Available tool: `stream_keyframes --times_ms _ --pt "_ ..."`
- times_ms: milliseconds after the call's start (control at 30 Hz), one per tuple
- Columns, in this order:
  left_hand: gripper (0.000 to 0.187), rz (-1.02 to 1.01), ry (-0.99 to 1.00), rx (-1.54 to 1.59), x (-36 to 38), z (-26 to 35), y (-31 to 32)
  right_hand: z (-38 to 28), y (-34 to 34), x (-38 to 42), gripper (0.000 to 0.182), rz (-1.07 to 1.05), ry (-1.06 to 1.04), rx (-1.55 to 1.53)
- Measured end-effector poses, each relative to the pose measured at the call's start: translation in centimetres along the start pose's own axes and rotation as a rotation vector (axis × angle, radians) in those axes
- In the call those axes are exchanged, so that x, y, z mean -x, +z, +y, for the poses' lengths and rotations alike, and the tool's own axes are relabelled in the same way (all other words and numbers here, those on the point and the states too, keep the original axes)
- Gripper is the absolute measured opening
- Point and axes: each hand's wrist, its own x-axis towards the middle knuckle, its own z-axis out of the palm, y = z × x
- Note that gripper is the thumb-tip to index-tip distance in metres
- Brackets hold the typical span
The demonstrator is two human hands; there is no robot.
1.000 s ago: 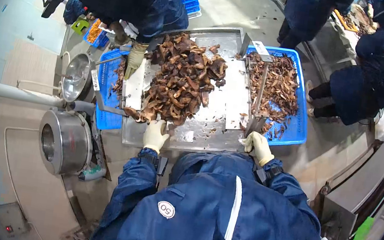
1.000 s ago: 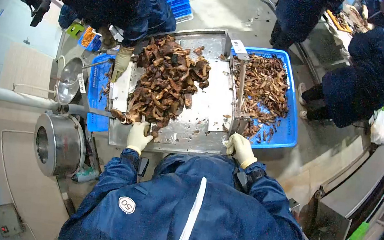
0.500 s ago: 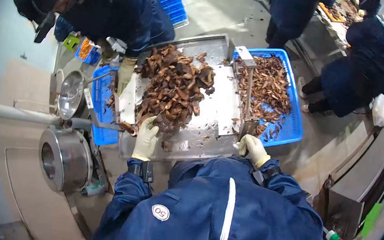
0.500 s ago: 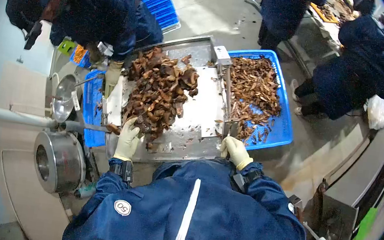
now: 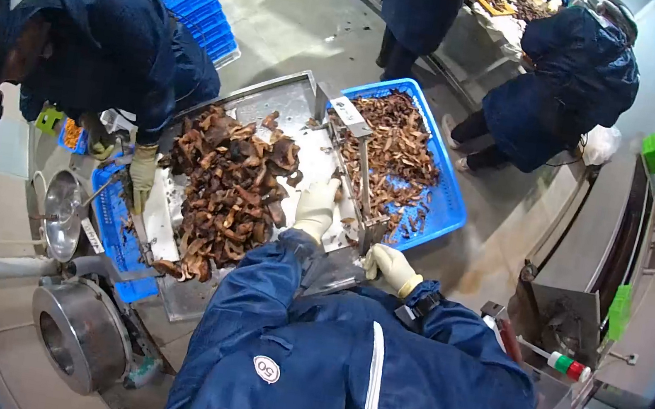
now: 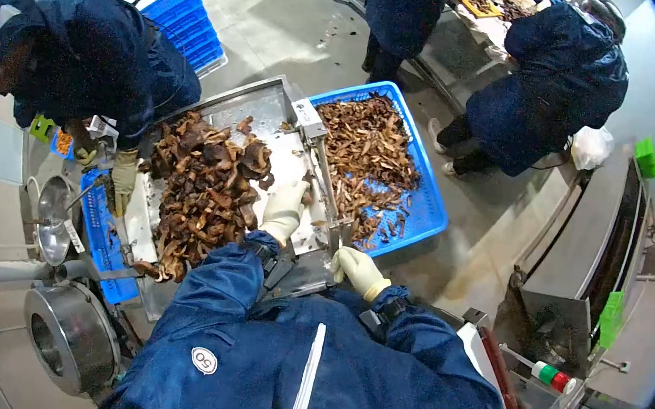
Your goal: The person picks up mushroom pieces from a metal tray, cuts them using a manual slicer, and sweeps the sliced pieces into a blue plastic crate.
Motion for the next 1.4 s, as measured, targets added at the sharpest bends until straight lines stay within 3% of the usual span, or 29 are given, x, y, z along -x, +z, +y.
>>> stream_keyframes --times_ms 33,67,133,267,400,467,533,667,767,833,867,900,1000,1033,1067,1100,1200,1233,1333,1367,1400 --pt "0.043 0.109 -0.056 0.138 1.0 -0.1 1.1 0.1 0.1 0.0 0.036 0.009 -0.003 -0.024" --pt "0.051 0.058 -0.07 0.109 0.8 -0.8 1.7 0.1 0.2 -0.1 0.035 0.017 -0.007 -0.05" --pt "0.045 0.275 -0.191 0.216 1.9 0.5 0.6 -0.3 0.4 0.0 0.033 0.046 0.011 -0.077" --pt "0.051 0.29 -0.187 0.217 1.8 -1.0 1.5 -1.3 0.4 0.2 0.034 0.063 -0.054 -0.033" --pt "0.051 0.169 -0.241 0.301 0.4 -0.4 1.5 -8.7 0.9 1.0 0.036 0.18 0.04 -0.166" --pt "0.05 0.238 -0.229 0.352 0.4 -0.6 2.4 -10.5 0.8 0.6 0.039 0.199 0.011 -0.154" --pt "0.049 0.266 -0.261 0.276 0.4 0.5 2.1 -8.6 0.8 0.3 0.041 0.174 -0.026 -0.221" --pt "0.047 0.242 -0.27 0.453 0.3 -0.8 3.7 0.3 1.5 0.4 0.042 0.151 0.031 -0.169" --pt "0.043 0.246 -0.378 0.7 -0.2 0.6 2.5 1.0 1.5 0.1 0.039 0.179 0.048 -0.104" --pt "0.04 0.189 -0.38 0.509 0.3 0.9 1.8 -2.9 1.9 0.8 0.037 0.224 0.042 -0.189" --pt "0.037 0.106 -0.523 0.444 -0.1 3.2 -0.6 -5.4 1.8 0.9 0.037 0.245 -0.01 -0.263" --pt "0.037 0.102 -0.593 0.593 -0.2 3.1 0.2 -8.6 2.0 0.9 0.036 0.293 -0.027 -0.319" --pt "0.041 0.283 -0.24 0.258 0.4 0.5 3.1 -6.9 2.5 0.5 0.037 0.309 -0.022 -0.361" --pt "0.039 0.31 -0.271 0.429 0.4 0.0 4.1 -2.8 2.4 0.3 0.036 0.261 -0.181 -0.285" --pt "0.038 0.331 -0.303 0.598 0.4 -0.6 5.1 1.7 2.3 0.0 0.035 0.216 -0.158 -0.252" --pt "0.042 0.189 -0.24 0.36 0.2 -1.0 4.0 1.4 2.3 0.2 0.035 0.218 -0.071 -0.237" --pt "0.043 0.154 -0.214 0.267 0.3 -1.5 4.0 -2.2 1.9 0.8 0.035 0.207 0.028 -0.253" --pt "0.042 0.264 -0.185 0.397 0.8 -1.0 4.2 -4.9 1.6 1.2 0.034 0.204 0.042 -0.27" --pt "0.042 0.138 -0.28 0.373 0.6 0.5 2.8 -11.1 1.9 0.4 0.038 0.281 -0.038 -0.394" --pt "0.041 0.133 -0.27 0.38 0.6 -0.4 3.7 -9.7 2.3 0.0 0.04 0.317 -0.134 -0.35" --pt "0.04 0.144 -0.264 0.371 0.5 -0.7 3.8 -8.8 2.3 0.6 0.042 0.31 0.002 -0.316"
